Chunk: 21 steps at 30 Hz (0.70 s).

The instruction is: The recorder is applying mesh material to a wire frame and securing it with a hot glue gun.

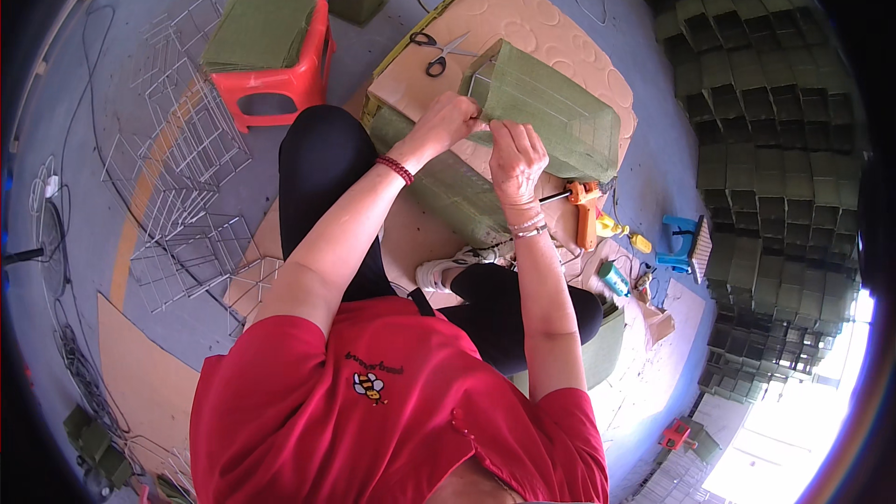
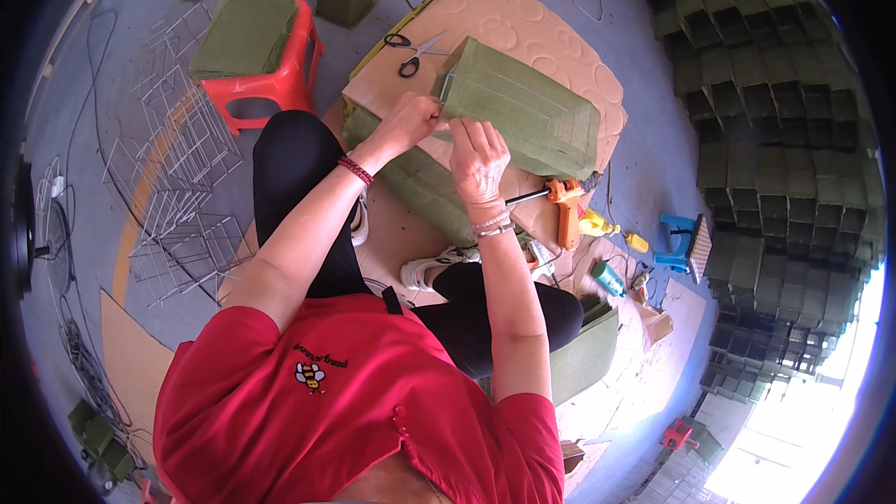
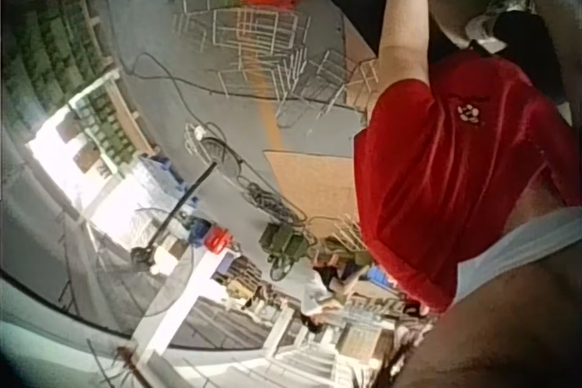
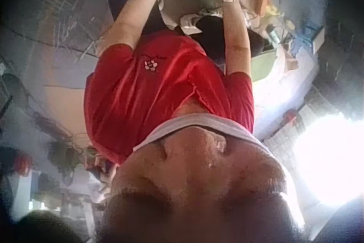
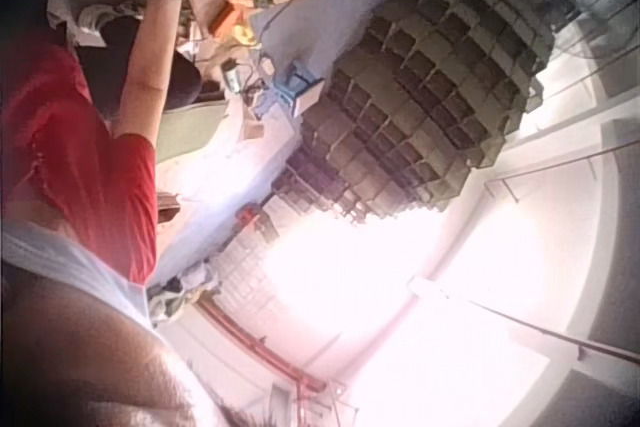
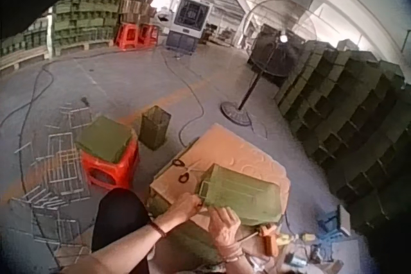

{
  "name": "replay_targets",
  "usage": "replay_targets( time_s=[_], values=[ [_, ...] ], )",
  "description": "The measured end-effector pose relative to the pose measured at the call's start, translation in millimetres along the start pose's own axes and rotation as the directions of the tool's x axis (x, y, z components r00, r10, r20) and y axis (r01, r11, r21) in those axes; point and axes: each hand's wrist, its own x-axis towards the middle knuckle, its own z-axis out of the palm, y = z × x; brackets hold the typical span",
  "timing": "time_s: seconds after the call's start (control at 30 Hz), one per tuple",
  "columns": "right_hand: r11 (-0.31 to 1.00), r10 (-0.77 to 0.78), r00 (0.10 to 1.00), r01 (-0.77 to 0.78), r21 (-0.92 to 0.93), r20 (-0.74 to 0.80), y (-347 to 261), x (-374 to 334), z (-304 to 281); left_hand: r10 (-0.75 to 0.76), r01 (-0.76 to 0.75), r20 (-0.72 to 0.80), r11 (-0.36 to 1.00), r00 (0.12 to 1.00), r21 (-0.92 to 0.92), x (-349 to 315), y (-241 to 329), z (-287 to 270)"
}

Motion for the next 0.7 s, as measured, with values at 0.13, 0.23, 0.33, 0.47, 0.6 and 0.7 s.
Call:
replay_targets(
  time_s=[0.13, 0.23, 0.33, 0.47, 0.6, 0.7],
  values=[
    [1.0, -0.007, 1.0, 0.007, -0.006, -0.005, -1.9, 1.5, 0.0, 0.009, -0.007, 0.028, 0.998, 1.0, -0.066, 0.0, 0.7, -2.4],
    [1.0, -0.015, 1.0, 0.015, -0.021, -0.013, -1.2, 4.1, -3.5, -0.006, 0.008, 0.05, 0.999, 0.999, -0.039, 1.9, 0.8, -3.5],
    [1.0, 0.0, 1.0, -0.001, -0.017, -0.017, -0.2, 5.1, -5.7, -0.033, 0.032, 0.067, 0.999, 0.997, 0.006, 3.5, -0.1, -2.2],
    [1.0, -0.015, 1.0, 0.015, -0.013, -0.008, -2.5, 2.9, -2.0, -0.012, 0.013, 0.032, 0.999, 0.999, -0.036, 4.0, -1.6, 0.7],
    [1.0, 0.012, 1.0, -0.012, 0.013, -0.027, -3.7, 2.2, 0.4, -0.019, 0.021, 0.04, 0.999, 0.999, -0.036, 4.2, -1.2, 0.1],
    [1.0, 0.013, 0.999, -0.013, -0.002, -0.033, -2.8, 3.8, -0.9, -0.018, 0.02, 0.048, 0.999, 0.999, -0.031, 4.3, -0.5, -1.5]
  ],
)
